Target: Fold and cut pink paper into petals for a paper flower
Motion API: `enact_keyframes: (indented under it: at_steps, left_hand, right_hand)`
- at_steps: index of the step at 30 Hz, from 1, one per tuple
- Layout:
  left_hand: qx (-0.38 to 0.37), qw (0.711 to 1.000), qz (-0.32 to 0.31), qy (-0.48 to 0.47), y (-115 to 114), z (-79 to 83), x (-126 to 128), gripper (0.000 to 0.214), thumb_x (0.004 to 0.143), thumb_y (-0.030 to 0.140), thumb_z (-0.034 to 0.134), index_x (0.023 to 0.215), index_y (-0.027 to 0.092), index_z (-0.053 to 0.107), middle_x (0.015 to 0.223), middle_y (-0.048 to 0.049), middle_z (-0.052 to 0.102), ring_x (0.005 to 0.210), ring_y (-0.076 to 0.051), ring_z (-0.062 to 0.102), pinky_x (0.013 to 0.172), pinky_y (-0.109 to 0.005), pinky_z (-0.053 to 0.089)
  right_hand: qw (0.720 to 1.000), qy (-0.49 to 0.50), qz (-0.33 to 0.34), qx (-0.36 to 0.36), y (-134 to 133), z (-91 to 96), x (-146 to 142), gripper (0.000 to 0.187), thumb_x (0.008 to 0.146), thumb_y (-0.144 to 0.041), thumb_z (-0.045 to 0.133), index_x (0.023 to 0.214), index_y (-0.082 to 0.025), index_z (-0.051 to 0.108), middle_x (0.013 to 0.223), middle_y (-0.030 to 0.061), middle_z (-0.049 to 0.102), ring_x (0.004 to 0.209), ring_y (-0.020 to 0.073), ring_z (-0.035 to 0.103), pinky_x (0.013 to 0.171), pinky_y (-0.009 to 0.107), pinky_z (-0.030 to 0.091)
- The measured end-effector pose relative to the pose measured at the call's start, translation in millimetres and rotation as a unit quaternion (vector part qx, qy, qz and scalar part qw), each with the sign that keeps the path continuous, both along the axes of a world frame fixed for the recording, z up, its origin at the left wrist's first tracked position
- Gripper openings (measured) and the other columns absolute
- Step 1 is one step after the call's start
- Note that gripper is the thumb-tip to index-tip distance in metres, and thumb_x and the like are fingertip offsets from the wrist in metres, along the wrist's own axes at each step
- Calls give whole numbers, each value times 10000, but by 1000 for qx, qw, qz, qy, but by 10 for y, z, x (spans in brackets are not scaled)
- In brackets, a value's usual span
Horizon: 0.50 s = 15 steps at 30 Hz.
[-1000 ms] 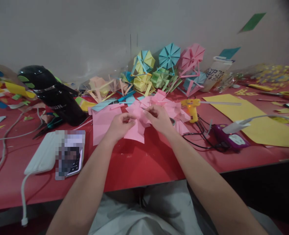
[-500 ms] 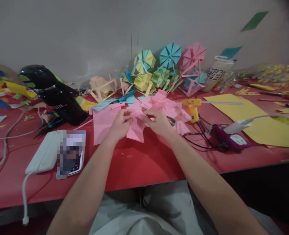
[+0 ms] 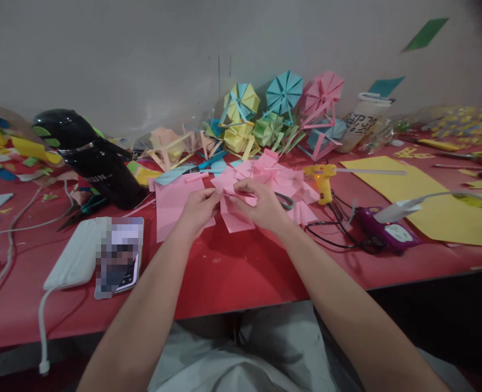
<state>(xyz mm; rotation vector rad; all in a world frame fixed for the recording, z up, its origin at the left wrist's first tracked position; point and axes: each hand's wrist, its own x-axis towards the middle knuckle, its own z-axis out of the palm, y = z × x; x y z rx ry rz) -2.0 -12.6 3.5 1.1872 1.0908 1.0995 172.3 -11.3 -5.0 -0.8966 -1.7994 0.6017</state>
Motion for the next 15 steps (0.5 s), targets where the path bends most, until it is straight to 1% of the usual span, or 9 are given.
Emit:
enact_keyframes:
  at_steps: [4, 7, 11, 15]
  left_hand:
    - [-85, 993, -15, -82, -6, 61, -7, 216, 764, 355, 814, 775, 171, 700, 771, -44, 715, 764, -164, 681, 785, -317, 563]
    - [-117, 987, -12, -113, -12, 79, -6, 165, 756, 295, 817, 778, 169, 714, 787, -51, 736, 766, -164, 698, 784, -308, 567]
    - [-126, 984, 0, -123, -16, 75, 15, 114, 782, 256, 786, 777, 164, 719, 787, -57, 740, 767, -167, 707, 805, -321, 576]
    - [-100, 988, 3, -117, -5, 58, 36, 155, 761, 287, 796, 771, 168, 697, 811, -67, 741, 841, -202, 724, 863, -371, 578]
  right_hand:
    - [1000, 9, 2, 3, -22, 11, -14, 232, 898, -451, 634, 915, -239, 543, 937, 53, 677, 892, 196, 650, 895, 398, 566]
    - [999, 42, -2, 4, -29, 15, -20, 219, 898, -420, 641, 953, -247, 518, 978, 55, 662, 941, 198, 658, 928, 406, 564]
    - [999, 54, 0, 7, -30, 15, -22, 165, 906, -356, 628, 979, -255, 520, 999, 63, 665, 983, 214, 667, 961, 439, 559]
    - [1000, 22, -5, 11, -29, 10, -22, 154, 906, -370, 620, 961, -251, 539, 1003, 69, 681, 954, 219, 671, 937, 441, 564]
